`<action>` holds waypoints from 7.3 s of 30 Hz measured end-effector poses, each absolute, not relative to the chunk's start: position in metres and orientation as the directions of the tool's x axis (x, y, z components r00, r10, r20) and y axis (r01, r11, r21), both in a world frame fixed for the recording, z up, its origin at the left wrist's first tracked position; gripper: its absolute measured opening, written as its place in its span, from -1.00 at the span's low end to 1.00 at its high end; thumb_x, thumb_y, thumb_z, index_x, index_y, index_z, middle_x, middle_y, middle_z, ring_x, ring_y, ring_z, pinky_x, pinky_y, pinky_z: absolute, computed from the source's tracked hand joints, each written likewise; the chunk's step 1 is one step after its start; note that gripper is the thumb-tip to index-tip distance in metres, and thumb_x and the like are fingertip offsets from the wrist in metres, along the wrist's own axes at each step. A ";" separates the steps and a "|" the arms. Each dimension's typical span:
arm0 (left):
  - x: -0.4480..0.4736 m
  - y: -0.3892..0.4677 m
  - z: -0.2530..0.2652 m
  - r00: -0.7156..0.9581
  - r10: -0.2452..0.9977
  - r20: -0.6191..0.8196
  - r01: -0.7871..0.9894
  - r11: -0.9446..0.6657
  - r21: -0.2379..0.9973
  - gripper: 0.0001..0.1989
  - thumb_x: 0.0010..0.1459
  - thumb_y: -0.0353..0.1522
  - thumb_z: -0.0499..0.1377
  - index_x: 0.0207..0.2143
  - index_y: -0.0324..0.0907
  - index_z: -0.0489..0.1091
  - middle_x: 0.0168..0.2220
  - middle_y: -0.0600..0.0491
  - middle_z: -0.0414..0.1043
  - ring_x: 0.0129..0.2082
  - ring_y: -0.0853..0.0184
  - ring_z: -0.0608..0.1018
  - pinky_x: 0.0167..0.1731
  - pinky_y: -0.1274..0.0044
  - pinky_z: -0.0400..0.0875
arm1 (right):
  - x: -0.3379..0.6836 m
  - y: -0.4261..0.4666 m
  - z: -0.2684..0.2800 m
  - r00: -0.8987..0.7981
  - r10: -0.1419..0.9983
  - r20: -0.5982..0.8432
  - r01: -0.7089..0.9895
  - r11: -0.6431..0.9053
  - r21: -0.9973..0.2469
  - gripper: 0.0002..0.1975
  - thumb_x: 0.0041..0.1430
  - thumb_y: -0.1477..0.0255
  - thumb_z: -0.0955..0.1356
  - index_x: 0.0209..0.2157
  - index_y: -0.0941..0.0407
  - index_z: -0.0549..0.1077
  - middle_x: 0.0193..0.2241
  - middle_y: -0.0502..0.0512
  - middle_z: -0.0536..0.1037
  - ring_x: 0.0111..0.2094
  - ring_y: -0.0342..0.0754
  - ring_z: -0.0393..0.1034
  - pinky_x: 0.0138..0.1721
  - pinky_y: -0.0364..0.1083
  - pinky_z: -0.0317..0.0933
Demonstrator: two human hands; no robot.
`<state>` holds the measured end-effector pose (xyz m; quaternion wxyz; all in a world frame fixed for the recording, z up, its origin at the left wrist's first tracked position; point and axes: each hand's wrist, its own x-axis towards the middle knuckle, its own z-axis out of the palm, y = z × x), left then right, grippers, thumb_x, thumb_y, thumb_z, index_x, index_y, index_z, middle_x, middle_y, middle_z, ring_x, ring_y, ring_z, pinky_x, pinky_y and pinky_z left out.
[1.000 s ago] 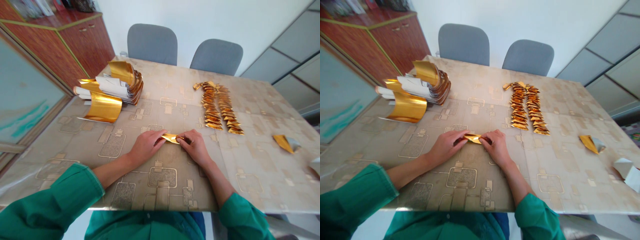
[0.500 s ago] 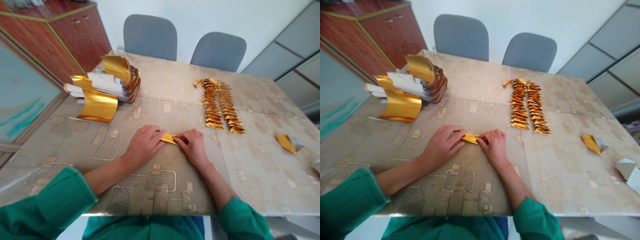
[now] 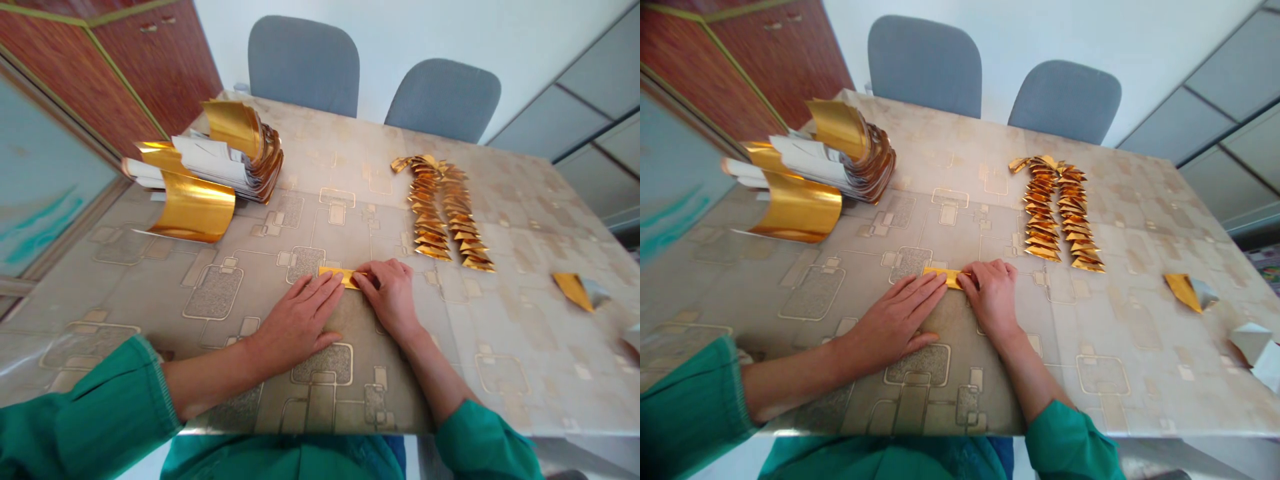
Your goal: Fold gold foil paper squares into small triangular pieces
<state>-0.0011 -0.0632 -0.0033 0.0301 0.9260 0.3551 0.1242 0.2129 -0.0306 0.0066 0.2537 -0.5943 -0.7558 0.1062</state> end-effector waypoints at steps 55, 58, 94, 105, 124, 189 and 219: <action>-0.016 -0.057 0.012 0.679 0.663 0.316 0.672 -0.735 0.097 -0.56 0.34 -0.22 0.11 0.17 -0.27 0.32 0.25 -0.16 0.30 0.27 0.12 0.30 0.29 0.18 0.02 | 0.198 -0.072 0.015 -0.415 0.855 0.311 0.891 0.451 -0.050 -0.81 0.33 0.35 0.30 -0.14 0.05 0.54 -0.27 0.08 0.56 -0.19 0.02 0.33 0.14 0.10 0.00; -0.009 -0.055 0.008 0.679 0.686 0.260 0.685 -0.720 0.112 -0.60 0.32 -0.20 0.15 0.10 -0.25 0.38 0.19 -0.15 0.36 0.20 0.11 0.38 0.26 0.17 0.08 | 0.201 -0.073 0.014 -0.411 0.846 0.339 0.888 0.455 -0.059 -0.80 0.34 0.36 0.30 -0.10 0.03 0.54 -0.24 0.06 0.59 -0.16 0.02 0.33 0.16 0.11 -0.03; -0.029 -0.039 0.000 0.668 0.685 0.290 0.632 -0.728 0.264 -0.73 0.34 -0.27 0.13 0.05 -0.05 0.45 0.11 0.02 0.47 0.16 0.13 0.40 0.29 0.05 -0.13 | 0.215 -0.065 0.011 -0.256 0.921 0.292 0.952 0.292 -0.087 -0.72 0.36 0.31 0.28 0.04 0.01 0.48 -0.11 0.13 0.52 -0.08 0.06 0.28 0.05 0.09 -0.05; -0.011 -0.015 0.008 0.587 0.742 0.323 0.696 -0.666 0.267 -0.82 0.29 -0.37 0.19 -0.06 -0.14 0.47 -0.09 0.00 0.52 -0.03 0.18 0.47 0.21 0.13 0.10 | 0.207 -0.042 0.006 -0.260 0.893 0.367 0.939 0.322 -0.117 -0.88 0.30 0.33 0.35 -0.25 0.08 0.50 -0.28 0.09 0.53 -0.18 0.05 0.30 -0.06 0.02 0.00; -0.016 -0.015 0.000 0.578 0.744 0.335 0.671 -0.667 0.323 -0.73 0.24 -0.34 0.24 0.00 -0.11 0.46 0.07 -0.05 0.43 0.07 0.13 0.42 0.22 0.08 0.07 | 0.215 -0.044 0.003 -0.314 0.875 0.368 0.905 0.393 -0.164 -0.84 0.31 0.31 0.35 -0.16 0.06 0.51 -0.20 0.09 0.55 -0.13 0.04 0.32 -0.02 0.05 0.00; -0.006 -0.033 0.013 0.465 0.847 0.258 0.758 -0.532 0.377 -0.84 0.09 -0.38 0.32 -0.48 -0.18 0.39 -0.19 0.02 0.45 -0.16 0.18 0.43 -0.09 0.30 0.27 | 0.216 -0.050 0.007 -0.178 0.963 0.202 0.825 0.258 -0.503 -0.84 0.16 0.39 0.42 -0.49 0.06 0.45 -0.42 -0.01 0.47 -0.27 -0.01 0.29 -0.16 -0.02 -0.02; 0.009 -0.057 0.003 0.763 0.585 0.276 0.607 -0.795 0.008 -0.72 0.31 -0.35 0.14 0.02 -0.29 0.39 -0.17 -0.07 0.42 -0.17 0.18 0.42 -0.14 0.34 0.38 | 0.213 -0.050 0.007 -0.080 0.985 0.153 0.883 0.141 -0.448 -0.85 0.11 0.32 0.45 -0.44 0.07 0.46 -0.35 0.03 0.45 -0.21 0.03 0.24 -0.16 -0.02 -0.04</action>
